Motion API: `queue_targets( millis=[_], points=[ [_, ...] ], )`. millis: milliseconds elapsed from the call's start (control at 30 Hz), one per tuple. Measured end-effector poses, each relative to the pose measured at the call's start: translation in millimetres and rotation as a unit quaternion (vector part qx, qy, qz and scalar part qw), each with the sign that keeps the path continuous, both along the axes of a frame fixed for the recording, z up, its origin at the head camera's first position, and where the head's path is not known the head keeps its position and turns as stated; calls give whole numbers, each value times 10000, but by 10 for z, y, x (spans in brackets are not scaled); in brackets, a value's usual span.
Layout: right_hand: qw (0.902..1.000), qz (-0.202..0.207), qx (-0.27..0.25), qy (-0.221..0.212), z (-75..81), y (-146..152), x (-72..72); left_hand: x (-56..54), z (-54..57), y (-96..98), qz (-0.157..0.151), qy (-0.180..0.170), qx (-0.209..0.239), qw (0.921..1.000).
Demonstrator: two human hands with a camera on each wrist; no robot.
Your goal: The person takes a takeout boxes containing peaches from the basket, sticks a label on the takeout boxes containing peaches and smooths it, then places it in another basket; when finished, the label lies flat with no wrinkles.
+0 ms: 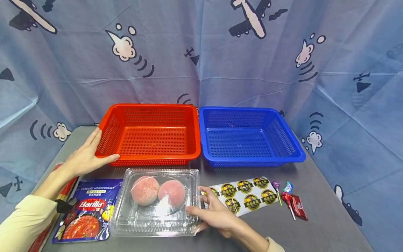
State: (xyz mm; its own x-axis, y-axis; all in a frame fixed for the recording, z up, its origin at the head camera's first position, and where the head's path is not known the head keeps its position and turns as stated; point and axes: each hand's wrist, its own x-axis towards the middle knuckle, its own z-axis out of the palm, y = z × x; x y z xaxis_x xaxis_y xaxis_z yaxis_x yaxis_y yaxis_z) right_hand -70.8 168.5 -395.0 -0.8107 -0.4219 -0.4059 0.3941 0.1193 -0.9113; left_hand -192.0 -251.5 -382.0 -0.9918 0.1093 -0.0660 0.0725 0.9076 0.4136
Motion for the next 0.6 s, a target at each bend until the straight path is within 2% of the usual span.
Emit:
queue_targets(
  millis=[133, 433, 600],
  points=[
    [9999, 19, 140, 11, 0, -1, -13, 6, 13, 8, 3, -18, -7, 10000],
    [9997, 259, -34, -4, -6, 48, -32, 17, 10, 3, 25, 7, 7, 10000],
    [9993, 361, 70, 30, -7, 64, -26, 10, 15, 5, 36, -1, 10, 10000]
  ],
)
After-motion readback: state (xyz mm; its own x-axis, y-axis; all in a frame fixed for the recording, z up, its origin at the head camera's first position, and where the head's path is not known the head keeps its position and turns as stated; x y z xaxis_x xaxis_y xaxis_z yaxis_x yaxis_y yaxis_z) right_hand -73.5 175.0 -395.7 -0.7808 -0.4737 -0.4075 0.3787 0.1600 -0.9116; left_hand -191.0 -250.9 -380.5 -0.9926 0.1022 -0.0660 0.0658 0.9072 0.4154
